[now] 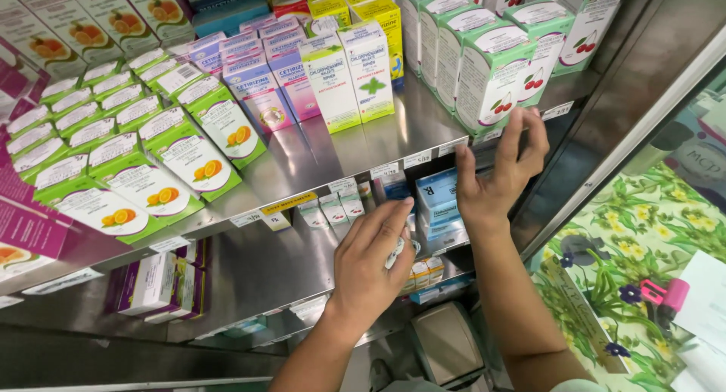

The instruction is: Organizing and inspecting medicine boxes on pharmacy shelves

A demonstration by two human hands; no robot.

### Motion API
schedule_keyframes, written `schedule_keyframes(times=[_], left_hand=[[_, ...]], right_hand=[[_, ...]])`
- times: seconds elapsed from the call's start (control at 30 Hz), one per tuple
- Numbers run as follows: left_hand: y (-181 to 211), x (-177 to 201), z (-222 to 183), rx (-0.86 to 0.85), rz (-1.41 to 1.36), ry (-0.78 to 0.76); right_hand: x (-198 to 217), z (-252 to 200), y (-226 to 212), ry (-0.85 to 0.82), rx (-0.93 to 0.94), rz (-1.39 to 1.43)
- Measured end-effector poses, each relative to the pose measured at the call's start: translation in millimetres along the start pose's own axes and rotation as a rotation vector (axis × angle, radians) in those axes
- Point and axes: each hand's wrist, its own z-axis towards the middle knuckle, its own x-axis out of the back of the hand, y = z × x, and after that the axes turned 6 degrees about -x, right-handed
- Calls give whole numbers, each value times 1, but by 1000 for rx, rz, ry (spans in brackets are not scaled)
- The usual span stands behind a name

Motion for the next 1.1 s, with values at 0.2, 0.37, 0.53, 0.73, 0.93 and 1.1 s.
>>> schedule_keyframes(times=[0.2, 0.37, 0.53, 0.73, 0.93, 1.1], left_hand=[[-12, -10, -52, 65, 32, 71], [-13, -25, -139, 232, 91, -16], [13, -28, -208, 410, 179, -78], [30, -22, -258, 528, 241, -89], [29, -10, -299, 586, 264, -83], [-12, 3, -311, 612, 294, -51]], right_hand=[[43, -63, -8, -92, 6, 64], [73, -132, -33, -356, -83, 78], [99, -202, -37, -680, -118, 40], [121, -248, -50, -1028, -158, 17], [126, -285, -53, -1182, -154, -40], [84, -291, -76, -1192, -170, -8]])
